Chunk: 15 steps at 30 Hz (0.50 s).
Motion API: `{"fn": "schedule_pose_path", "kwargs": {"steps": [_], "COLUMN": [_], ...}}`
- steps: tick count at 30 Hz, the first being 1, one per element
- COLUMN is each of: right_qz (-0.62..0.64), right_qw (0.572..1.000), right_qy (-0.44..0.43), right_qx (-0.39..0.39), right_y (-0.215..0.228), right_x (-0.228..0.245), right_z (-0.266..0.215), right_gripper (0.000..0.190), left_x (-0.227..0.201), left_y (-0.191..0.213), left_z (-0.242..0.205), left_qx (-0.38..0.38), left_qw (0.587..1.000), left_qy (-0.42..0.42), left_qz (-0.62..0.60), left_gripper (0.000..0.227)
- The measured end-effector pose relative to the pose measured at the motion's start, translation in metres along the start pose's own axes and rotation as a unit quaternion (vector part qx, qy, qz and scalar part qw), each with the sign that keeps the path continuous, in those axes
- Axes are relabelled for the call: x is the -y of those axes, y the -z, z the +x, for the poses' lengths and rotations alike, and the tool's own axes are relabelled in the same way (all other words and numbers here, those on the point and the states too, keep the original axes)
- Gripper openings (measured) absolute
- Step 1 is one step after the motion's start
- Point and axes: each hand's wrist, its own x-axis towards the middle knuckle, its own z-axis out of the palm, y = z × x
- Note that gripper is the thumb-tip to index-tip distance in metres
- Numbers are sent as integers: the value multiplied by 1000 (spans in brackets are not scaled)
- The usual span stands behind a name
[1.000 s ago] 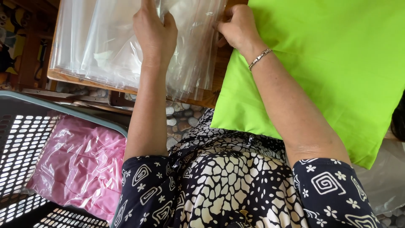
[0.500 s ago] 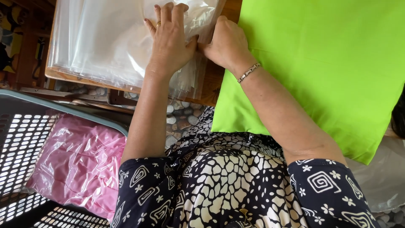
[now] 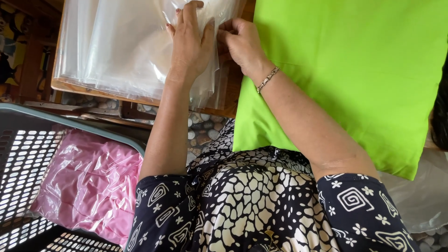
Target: Stuffing a neon green fabric pouch with dark fibrous material and then placing it into a clear plastic bag.
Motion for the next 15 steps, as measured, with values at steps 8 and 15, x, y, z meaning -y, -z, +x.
{"fn": "schedule_pose_path", "kwargs": {"steps": [8,15], "right_qz": [-12,-80], "right_qw": [998,990], "right_qy": [-57,119], "right_qx": [-25,19], "right_y": [2,19], "right_x": [13,19], "right_z": [0,-4], "right_gripper": [3,23], "left_x": [-3,-10], "left_y": [-3,6], "left_z": [-4,-5], "left_qx": [10,25], "left_qw": [1000,1000], "left_qy": [3,19], "left_qz": [-23,2], "left_gripper": [34,50]}}
